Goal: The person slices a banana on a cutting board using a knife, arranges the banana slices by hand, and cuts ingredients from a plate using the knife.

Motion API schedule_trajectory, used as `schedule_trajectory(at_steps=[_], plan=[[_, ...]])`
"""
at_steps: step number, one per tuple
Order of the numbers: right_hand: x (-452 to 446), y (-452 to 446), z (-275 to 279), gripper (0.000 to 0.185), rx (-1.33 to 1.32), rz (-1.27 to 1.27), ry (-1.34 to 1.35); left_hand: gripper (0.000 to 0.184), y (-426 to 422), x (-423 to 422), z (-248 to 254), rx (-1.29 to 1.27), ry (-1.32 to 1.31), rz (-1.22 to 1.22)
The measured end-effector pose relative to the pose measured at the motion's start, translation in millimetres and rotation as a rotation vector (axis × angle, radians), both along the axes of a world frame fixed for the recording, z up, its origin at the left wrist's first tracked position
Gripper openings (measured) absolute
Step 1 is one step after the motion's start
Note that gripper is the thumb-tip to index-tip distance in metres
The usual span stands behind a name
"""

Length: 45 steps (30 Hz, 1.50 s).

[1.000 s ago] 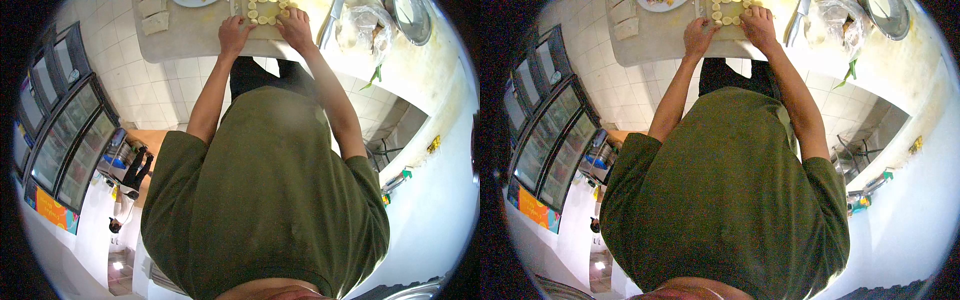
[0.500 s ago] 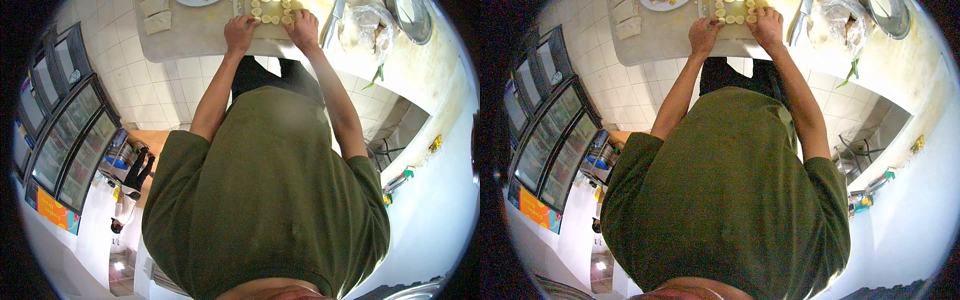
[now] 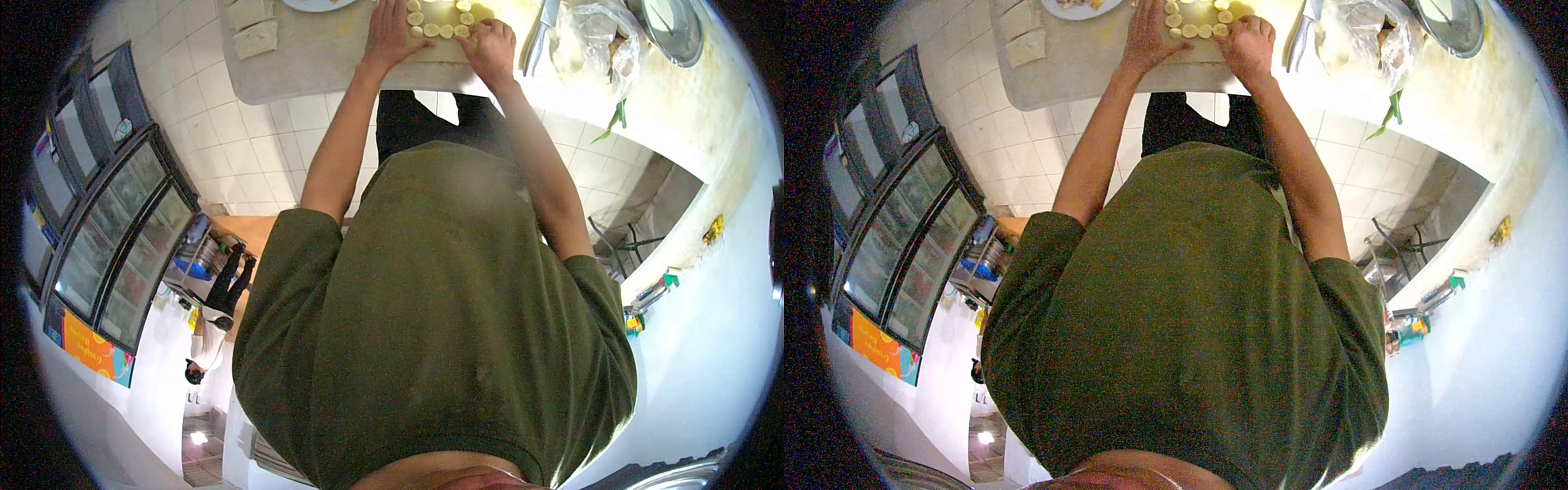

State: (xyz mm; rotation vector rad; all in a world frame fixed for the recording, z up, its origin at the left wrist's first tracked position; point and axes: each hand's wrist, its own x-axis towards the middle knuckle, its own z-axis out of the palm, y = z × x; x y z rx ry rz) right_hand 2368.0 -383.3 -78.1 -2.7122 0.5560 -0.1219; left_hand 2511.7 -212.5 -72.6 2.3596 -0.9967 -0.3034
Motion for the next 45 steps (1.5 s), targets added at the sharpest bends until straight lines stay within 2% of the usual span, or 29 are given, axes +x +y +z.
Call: schedule_trajectory(at_steps=[1,4,7,11,16,19,22,25,27,28,34,37,40,41,42,45], plan=[[0.7,-2.3,3.5,0.040,0.021,-0.005,0.016,0.119,-1.1,7.0,-4.3,0.005,0.008,-0.025],[-3.0,-6.4,3.2,0.043,0.057,-0.082,0.053,0.120,-3.4,30.0,-24.7,-0.050,0.062,-0.182],[-10.9,-11.3,0.0,0.046,0.055,-0.100,0.133,0.118,-4.5,32.8,-26.0,-0.010,-0.007,-0.240],[-14.5,-16.5,3.6,0.042,0.090,-0.017,0.184,0.117,-3.6,31.8,-25.4,0.002,0.014,-0.227],[-15.1,-14.3,-0.8,0.038,0.140,-0.035,0.192,0.115,-2.0,29.6,-23.0,-0.003,0.024,-0.243],[-13.7,-14.4,1.6,0.039,0.150,-0.058,0.184,0.108,-1.5,16.0,-10.9,-0.075,0.048,-0.149],[-8.5,-11.8,10.2,0.043,0.137,-0.054,0.227,0.099,7.3,10.2,6.6,0.058,0.209,-0.066],[-2.8,-8.7,14.2,0.043,0.109,-0.017,0.327,0.098,27.0,2.8,-12.1,0.089,0.251,-0.007],[-5.7,-4.6,12.2,0.043,0.095,0.017,0.377,0.087,38.7,-5.3,-15.9,0.024,0.101,-0.021],[-8.0,-4.7,12.6,0.042,0.120,0.010,0.369,0.081,40.5,-6.2,-15.6,-0.015,0.023,-0.025],[-12.1,-3.5,15.6,0.043,0.184,-0.047,0.244,0.072,68.7,-6.5,-3.4,-0.054,0.094,-0.052],[-6.0,0.6,26.6,0.050,0.267,-0.165,0.085,0.074,95.2,-6.3,0.2,-0.020,0.151,-0.010],[17.4,8.9,30.1,0.057,0.394,-0.209,-0.002,0.068,125.3,-1.0,2.5,-0.026,0.128,-0.007],[26.8,14.2,25.4,0.053,0.324,-0.146,-0.175,0.068,135.7,0.9,3.6,-0.016,0.130,-0.004],[38.7,21.4,20.5,0.055,0.397,-0.171,-0.177,0.067,144.8,2.7,6.1,-0.009,0.132,-0.001],[64.5,35.2,20.7,0.059,0.373,-0.122,-0.024,0.066,169.2,6.9,6.4,0.058,0.133,0.015]])
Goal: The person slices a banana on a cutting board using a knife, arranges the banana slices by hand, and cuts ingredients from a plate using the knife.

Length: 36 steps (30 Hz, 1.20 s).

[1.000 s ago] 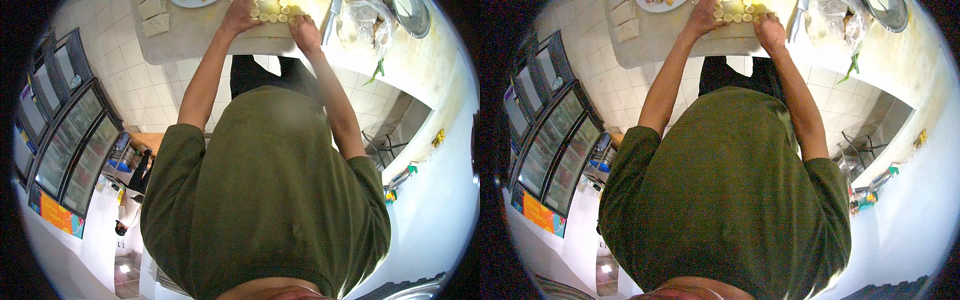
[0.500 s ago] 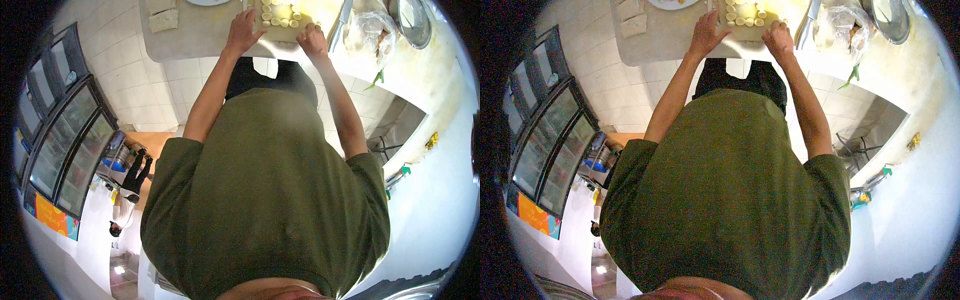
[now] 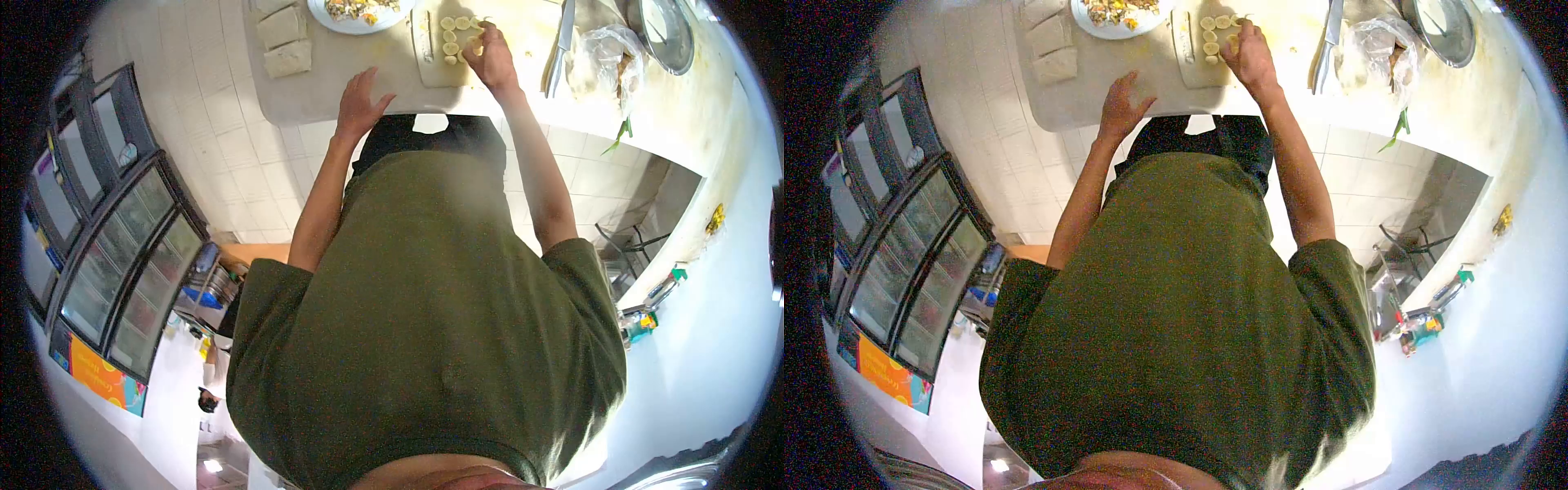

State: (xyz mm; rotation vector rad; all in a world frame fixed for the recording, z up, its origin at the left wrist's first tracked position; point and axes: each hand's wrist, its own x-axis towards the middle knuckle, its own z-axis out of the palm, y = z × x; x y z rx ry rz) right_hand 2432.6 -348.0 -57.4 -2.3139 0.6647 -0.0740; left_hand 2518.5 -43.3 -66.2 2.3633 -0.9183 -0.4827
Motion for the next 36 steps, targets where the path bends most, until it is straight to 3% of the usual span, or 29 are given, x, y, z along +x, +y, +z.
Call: schedule_trajectory(at_steps=[4,11,17,20,23,27,36], plan=[[8.2,6.1,-15.4,0.053,-0.069,0.024,0.047,0.064,29.3,24.8,5.4,0.065,0.081,0.053],[4.8,7.4,-15.9,0.058,-0.108,0.012,0.085,0.059,50.3,32.8,-5.4,0.059,0.050,0.069],[-19.5,-17.4,4.7,0.047,-0.318,-0.174,-0.070,0.057,44.9,28.1,-0.1,0.052,0.110,0.127],[-54.1,-45.5,-4.9,0.034,-0.438,-0.192,0.143,0.057,46.7,22.1,-2.1,0.066,0.102,0.153],[-69.2,-59.0,-26.6,0.028,-0.284,-0.148,0.249,0.057,43.9,15.8,-7.0,0.065,0.077,0.136],[-74.3,-56.1,-29.5,0.019,-0.341,-0.059,0.092,0.056,38.6,7.8,-8.7,0.060,0.100,0.172],[-67.6,-73.9,-52.4,0.034,-0.212,-0.098,0.183,0.056,46.4,6.5,-7.0,0.030,0.137,0.252]])
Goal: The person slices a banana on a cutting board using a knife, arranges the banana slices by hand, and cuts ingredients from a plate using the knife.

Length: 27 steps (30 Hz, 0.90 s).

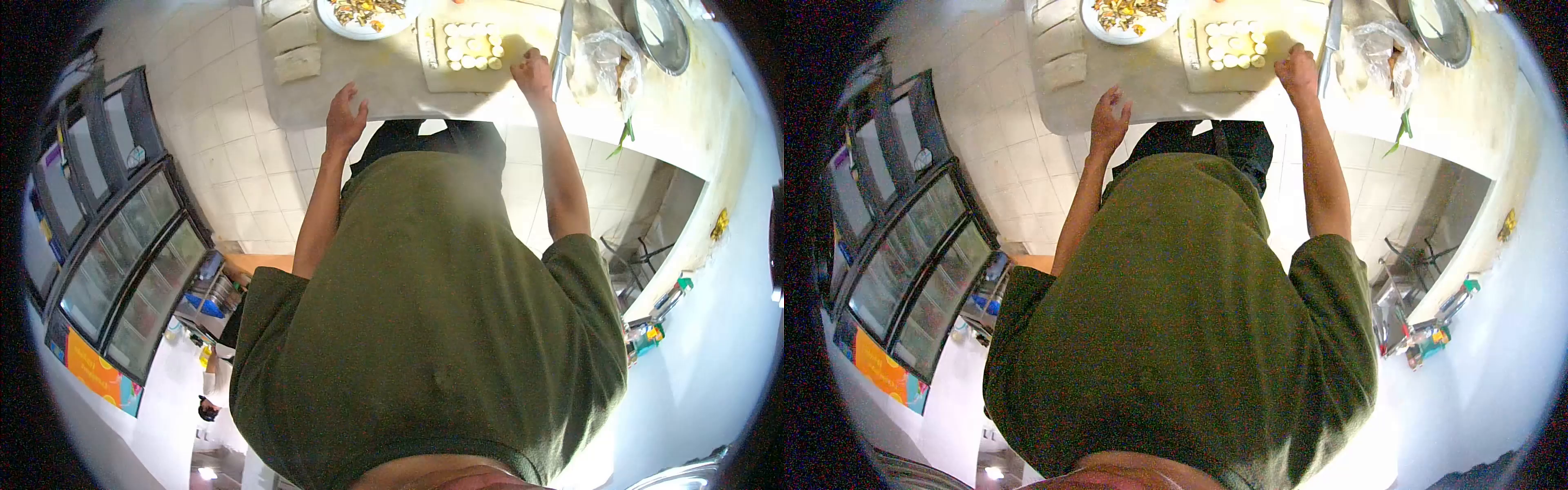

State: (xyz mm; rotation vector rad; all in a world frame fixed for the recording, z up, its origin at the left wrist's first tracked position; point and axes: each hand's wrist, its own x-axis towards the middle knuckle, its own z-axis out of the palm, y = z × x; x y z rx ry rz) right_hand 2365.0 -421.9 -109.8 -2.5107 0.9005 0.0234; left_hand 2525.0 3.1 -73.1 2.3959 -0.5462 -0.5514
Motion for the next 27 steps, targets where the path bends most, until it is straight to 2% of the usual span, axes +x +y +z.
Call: schedule_trajectory(at_steps=[4,7,10,13,19,27], plan=[[24.6,25.9,48.7,0.043,0.234,-0.234,-0.041,0.057,13.3,-2.9,6.4,0.019,0.018,0.052],[44.0,49.3,43.5,0.042,0.310,-0.108,-0.223,0.057,17.9,-4.3,0.5,0.028,-0.010,0.010],[68.5,71.5,31.1,0.038,0.206,0.069,-0.319,0.057,11.4,-0.7,3.9,0.056,-0.013,-0.010],[78.7,81.3,26.8,0.030,0.142,0.072,-0.240,0.057,10.0,1.0,11.2,0.086,0.003,-0.021],[73.0,84.9,20.9,0.027,0.074,0.054,-0.182,0.057,20.6,0.7,7.4,0.063,0.025,-0.033],[67.2,83.8,22.2,0.031,0.141,-0.021,-0.185,0.056,17.3,6.0,1.4,0.060,-0.012,-0.053]])
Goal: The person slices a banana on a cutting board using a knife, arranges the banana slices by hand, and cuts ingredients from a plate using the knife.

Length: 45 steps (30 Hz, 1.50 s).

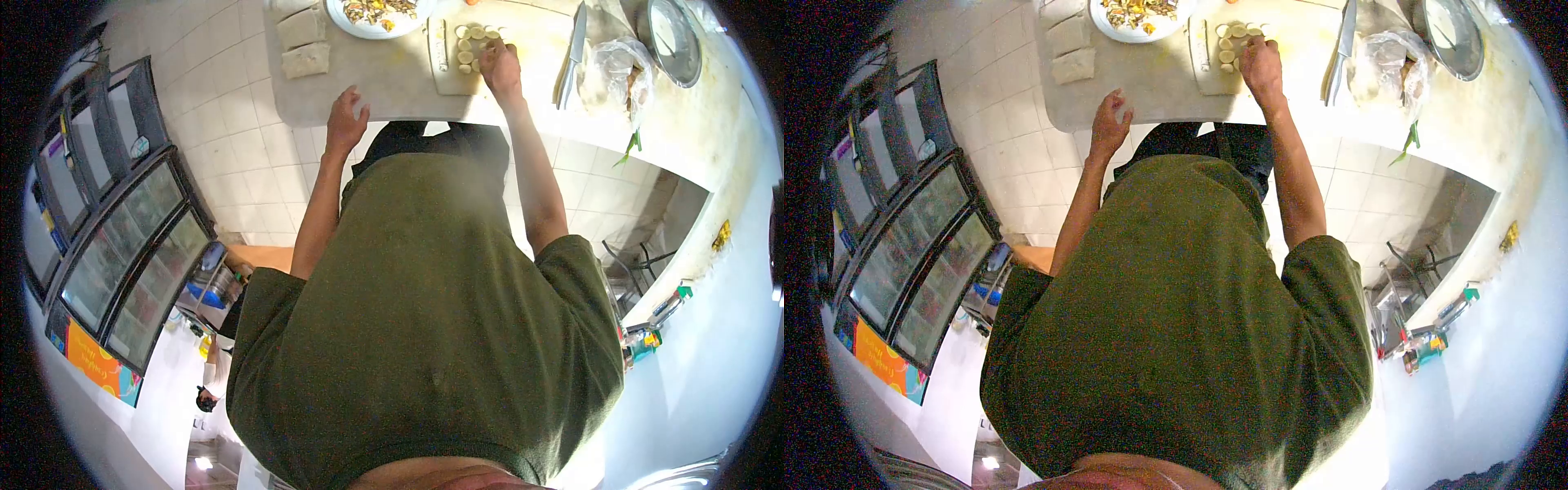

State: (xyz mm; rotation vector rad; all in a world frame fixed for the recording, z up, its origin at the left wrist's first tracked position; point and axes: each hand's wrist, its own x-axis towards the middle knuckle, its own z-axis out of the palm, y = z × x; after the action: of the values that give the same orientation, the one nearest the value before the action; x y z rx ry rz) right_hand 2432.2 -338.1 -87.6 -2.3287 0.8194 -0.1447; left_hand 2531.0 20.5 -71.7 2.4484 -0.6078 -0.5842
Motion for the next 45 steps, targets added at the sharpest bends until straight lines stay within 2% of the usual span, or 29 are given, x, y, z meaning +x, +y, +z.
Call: schedule_trajectory(at_steps=[4,8,20,23,26,30,31,35,37,40,44,45], plan=[[3.4,-0.3,1.1,0.039,0.011,-0.078,0.040,0.058,-4.7,2.5,3.7,0.014,0.086,0.028],[11.9,4.1,18.5,0.039,0.032,-0.114,0.098,0.058,-8.0,6.5,6.4,0.030,0.066,-0.002],[10.2,2.0,6.9,0.038,0.043,-0.135,0.053,0.058,-7.9,9.7,9.8,-0.001,0.081,-0.003],[2.5,4.7,35.7,0.042,0.014,-0.227,0.005,0.057,-9.2,11.9,9.9,-0.020,0.078,0.003],[-26.5,3.4,66.2,0.045,0.012,-0.346,-0.034,0.054,-14.8,15.2,4.3,-0.044,0.014,-0.027],[-98.3,0.6,57.4,0.044,0.146,-0.547,-0.013,0.049,-33.2,16.8,-8.4,-0.108,-0.193,-0.147],[-122.4,4.0,56.5,0.044,0.074,-0.544,-0.027,0.047,-42.0,19.4,-11.1,-0.133,-0.249,-0.181],[-211.3,26.3,66.0,0.042,0.097,-0.717,0.092,0.044,-90.9,20.4,-9.5,-0.344,-0.227,-0.199],[-251.8,39.5,70.2,0.044,0.189,-0.829,0.201,0.043,-111.4,19.2,-9.4,-0.380,-0.228,-0.238],[-312.2,58.1,52.9,0.043,0.159,-0.857,0.215,0.041,-137.4,20.7,-10.3,-0.366,-0.179,-0.290],[-308.0,70.9,61.1,0.042,0.381,-0.969,0.218,0.040,-149.5,14.8,-23.0,-0.357,-0.165,-0.295],[-300.5,64.4,56.1,0.042,0.382,-0.919,0.214,0.040,-149.1,13.1,-23.5,-0.358,-0.177,-0.274]])
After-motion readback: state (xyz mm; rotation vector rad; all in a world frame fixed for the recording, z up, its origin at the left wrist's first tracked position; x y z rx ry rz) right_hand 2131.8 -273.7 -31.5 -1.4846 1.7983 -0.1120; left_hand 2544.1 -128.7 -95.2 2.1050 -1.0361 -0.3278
